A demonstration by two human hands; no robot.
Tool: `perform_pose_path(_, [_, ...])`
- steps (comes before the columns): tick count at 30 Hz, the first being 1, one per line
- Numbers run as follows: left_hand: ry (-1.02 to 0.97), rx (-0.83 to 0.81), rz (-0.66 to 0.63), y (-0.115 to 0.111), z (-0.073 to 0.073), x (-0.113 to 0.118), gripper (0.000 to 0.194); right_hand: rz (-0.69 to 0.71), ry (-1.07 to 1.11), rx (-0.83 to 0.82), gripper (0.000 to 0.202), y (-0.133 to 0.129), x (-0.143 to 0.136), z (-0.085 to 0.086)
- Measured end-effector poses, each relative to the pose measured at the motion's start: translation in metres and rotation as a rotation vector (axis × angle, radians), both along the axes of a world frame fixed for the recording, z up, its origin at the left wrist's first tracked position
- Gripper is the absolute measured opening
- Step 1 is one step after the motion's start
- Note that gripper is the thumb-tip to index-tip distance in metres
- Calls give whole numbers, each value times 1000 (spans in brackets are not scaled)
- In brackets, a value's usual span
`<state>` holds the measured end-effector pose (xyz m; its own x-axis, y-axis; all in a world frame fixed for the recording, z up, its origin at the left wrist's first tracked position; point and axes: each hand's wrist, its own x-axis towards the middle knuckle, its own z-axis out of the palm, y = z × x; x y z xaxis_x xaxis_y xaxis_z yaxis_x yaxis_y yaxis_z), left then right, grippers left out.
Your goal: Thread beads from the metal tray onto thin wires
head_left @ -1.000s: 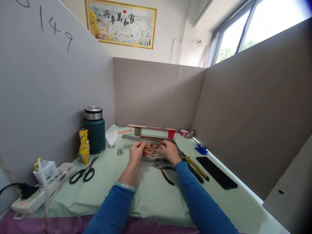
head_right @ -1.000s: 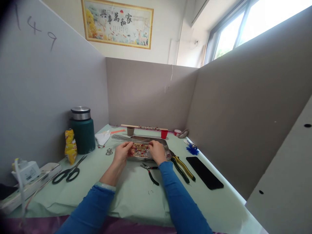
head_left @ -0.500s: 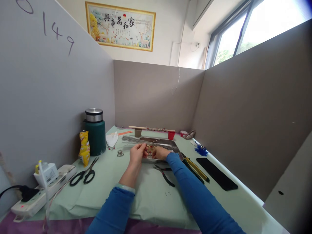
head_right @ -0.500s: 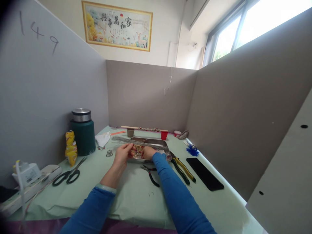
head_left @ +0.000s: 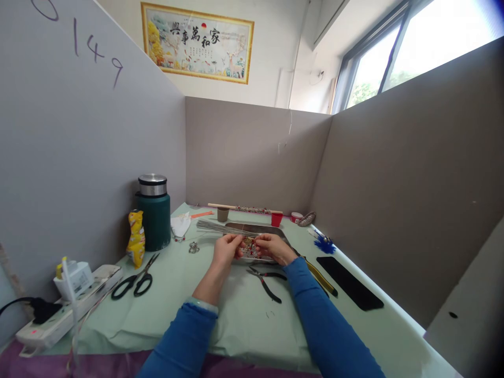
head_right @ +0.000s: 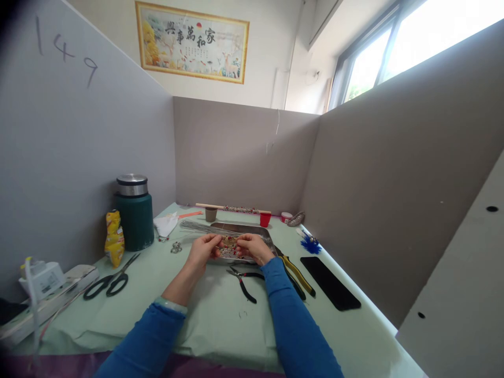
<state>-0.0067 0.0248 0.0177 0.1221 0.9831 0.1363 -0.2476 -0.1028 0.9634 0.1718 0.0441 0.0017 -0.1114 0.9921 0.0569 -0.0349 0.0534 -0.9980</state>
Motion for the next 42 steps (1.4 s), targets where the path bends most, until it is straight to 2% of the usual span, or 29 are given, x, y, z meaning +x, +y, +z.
perform_pose_path(2, [14, 5, 5, -1, 0, 0, 30, 5, 34, 15, 22, 0, -1, -1])
perform_pose_path(8, [34, 11, -2, -1, 0, 1, 29, -5, -76, 58, 21, -5, -5, 1])
perform_pose_path(12, [60, 7, -42, -2, 0, 2, 26, -72, 88, 110, 27, -3, 1, 1])
perform_pose_path(15, [133, -7, -126, -5, 1, 4, 23, -153, 263, 160, 32, 1, 6, -1])
perform_pose_path(19, [197, -23, -199, -7, 0, 6, 23, -204, 380, 198, 35, 3, 10, -1])
perform_pose_path(28, [302, -32, -233, -7, 0, 8, 23, -146, 472, 200, 28, 1, 11, 0])
perform_pose_path(42, [303, -43, -222, -6, 0, 8, 22, -141, 489, 214, 29, -1, 10, 0])
